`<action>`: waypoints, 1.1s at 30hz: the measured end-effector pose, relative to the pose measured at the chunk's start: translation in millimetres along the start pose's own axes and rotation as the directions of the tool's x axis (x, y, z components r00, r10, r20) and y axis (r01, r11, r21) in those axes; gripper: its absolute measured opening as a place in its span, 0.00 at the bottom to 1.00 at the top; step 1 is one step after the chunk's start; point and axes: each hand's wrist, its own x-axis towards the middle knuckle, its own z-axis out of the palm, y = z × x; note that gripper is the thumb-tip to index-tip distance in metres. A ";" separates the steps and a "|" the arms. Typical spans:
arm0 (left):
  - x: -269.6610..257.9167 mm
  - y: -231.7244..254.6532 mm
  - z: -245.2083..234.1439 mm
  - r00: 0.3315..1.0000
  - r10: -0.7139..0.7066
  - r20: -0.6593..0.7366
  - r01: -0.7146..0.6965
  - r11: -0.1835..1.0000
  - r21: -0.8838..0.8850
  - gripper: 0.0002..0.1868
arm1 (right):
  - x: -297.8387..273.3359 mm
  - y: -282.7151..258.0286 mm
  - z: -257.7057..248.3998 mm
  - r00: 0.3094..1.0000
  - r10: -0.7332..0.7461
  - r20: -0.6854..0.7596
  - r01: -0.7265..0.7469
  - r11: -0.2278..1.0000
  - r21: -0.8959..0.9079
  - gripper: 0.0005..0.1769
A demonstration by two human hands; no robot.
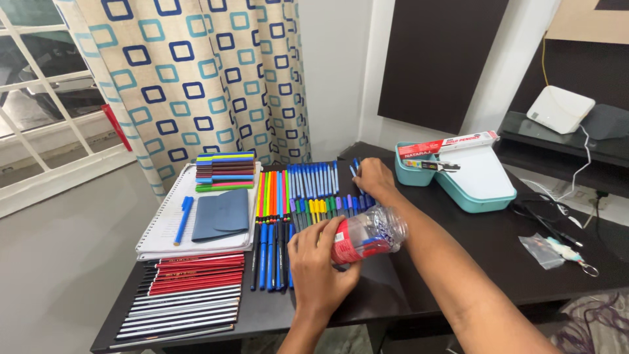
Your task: The person arranges colored pens and pencils on a desk, then retrieves a clear plastic container and places several pens into it. The person continues to sort and place pens into the container while keeping the remaining pens organized on the desk.
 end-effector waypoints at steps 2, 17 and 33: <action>-0.2 -0.3 -0.1 1.000 -0.005 -0.005 0.005 1.000 -0.001 0.36 | 0.1 -5.2 -0.6 1.000 -0.008 -0.008 0.008 1.000 -0.023 0.10; -2.6 -0.8 2.0 0.999 0.024 0.031 -0.024 1.000 -0.013 0.37 | -4.1 -17.6 4.2 0.999 -0.039 -0.031 0.032 0.980 -0.196 0.12; -1.1 -1.2 1.7 0.999 0.016 0.047 -0.016 1.000 0.004 0.37 | 3.3 -6.2 7.4 0.980 0.166 -0.113 -0.126 0.946 0.298 0.17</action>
